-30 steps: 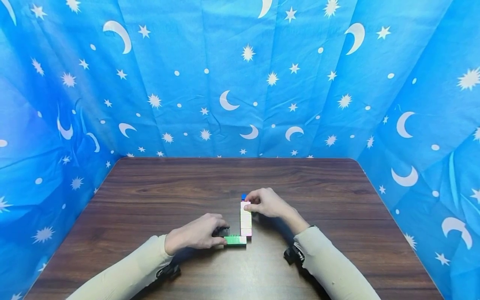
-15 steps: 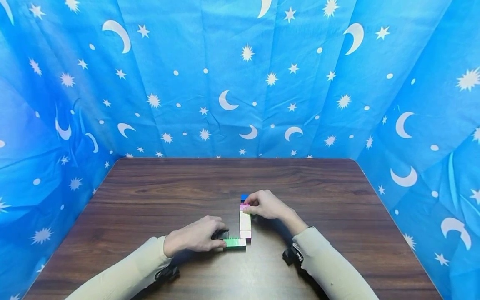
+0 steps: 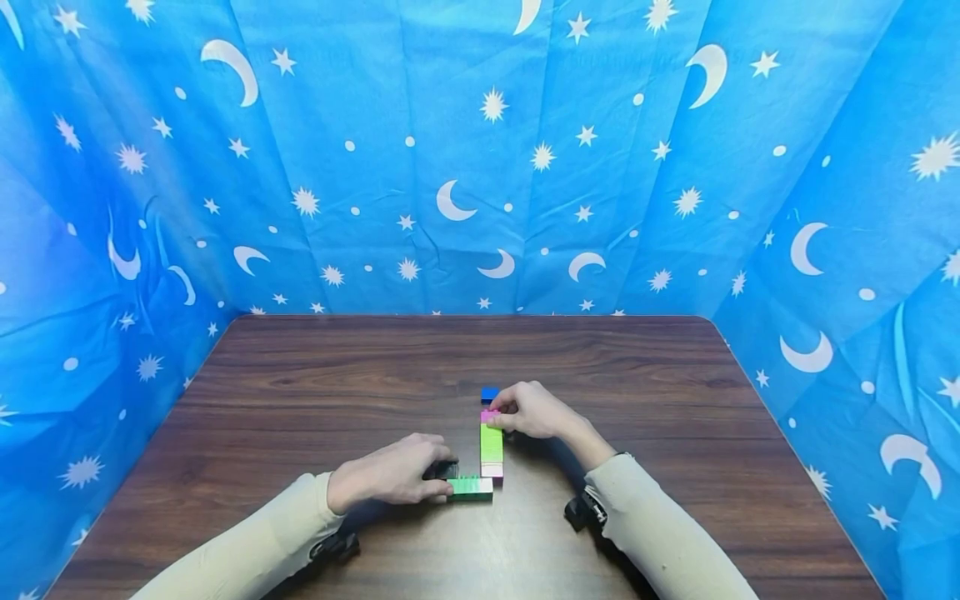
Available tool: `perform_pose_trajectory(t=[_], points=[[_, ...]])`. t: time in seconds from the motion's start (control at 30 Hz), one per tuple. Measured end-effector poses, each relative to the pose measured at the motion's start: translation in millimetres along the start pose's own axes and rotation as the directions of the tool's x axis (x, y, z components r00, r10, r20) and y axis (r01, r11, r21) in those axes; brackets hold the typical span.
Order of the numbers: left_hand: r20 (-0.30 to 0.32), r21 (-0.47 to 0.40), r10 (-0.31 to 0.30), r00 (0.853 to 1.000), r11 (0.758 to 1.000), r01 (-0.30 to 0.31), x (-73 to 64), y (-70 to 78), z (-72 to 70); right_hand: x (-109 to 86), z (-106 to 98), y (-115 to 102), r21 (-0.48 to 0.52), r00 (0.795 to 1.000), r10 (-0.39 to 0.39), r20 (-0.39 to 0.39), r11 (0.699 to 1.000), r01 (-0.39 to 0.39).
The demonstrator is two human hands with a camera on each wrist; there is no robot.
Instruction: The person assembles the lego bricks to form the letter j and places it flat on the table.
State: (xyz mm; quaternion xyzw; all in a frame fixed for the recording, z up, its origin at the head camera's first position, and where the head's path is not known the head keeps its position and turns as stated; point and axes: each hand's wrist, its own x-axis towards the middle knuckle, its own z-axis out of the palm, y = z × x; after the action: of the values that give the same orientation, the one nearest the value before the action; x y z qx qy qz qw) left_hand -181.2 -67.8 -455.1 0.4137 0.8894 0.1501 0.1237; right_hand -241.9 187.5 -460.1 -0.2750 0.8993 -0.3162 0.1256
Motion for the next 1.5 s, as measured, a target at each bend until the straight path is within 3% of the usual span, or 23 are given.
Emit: perform_pose_trajectory(t=[0.8, 0.93, 1.1, 1.5], points=[[0.024, 0.017, 0.022, 0.999, 1.000, -0.022, -0.3, 0.3, -2.9, 2.2, -1, 2, 0.005, 0.999, 0.029, 0.034, 1.000, -0.030], [0.028, 0.019, 0.027, 0.999, 0.999, -0.028, 0.0, 0.1, -3.1, 3.5, -4, 3, 0.006, 0.999, 0.012, -0.047, 1.000, -0.012], [0.033, 0.016, 0.018, 0.999, 1.000, -0.018, -0.2, 0.4, -3.0, 6.4, -9, 2, -0.021, 0.985, -0.015, -0.173, 1.000, 0.011], [0.031, 0.009, 0.009, 0.999, 1.000, -0.009, 0.3, 0.3, -1.2, 18.7, -13, 10, -0.098, 0.968, -0.015, -0.250, 0.995, -0.009]])
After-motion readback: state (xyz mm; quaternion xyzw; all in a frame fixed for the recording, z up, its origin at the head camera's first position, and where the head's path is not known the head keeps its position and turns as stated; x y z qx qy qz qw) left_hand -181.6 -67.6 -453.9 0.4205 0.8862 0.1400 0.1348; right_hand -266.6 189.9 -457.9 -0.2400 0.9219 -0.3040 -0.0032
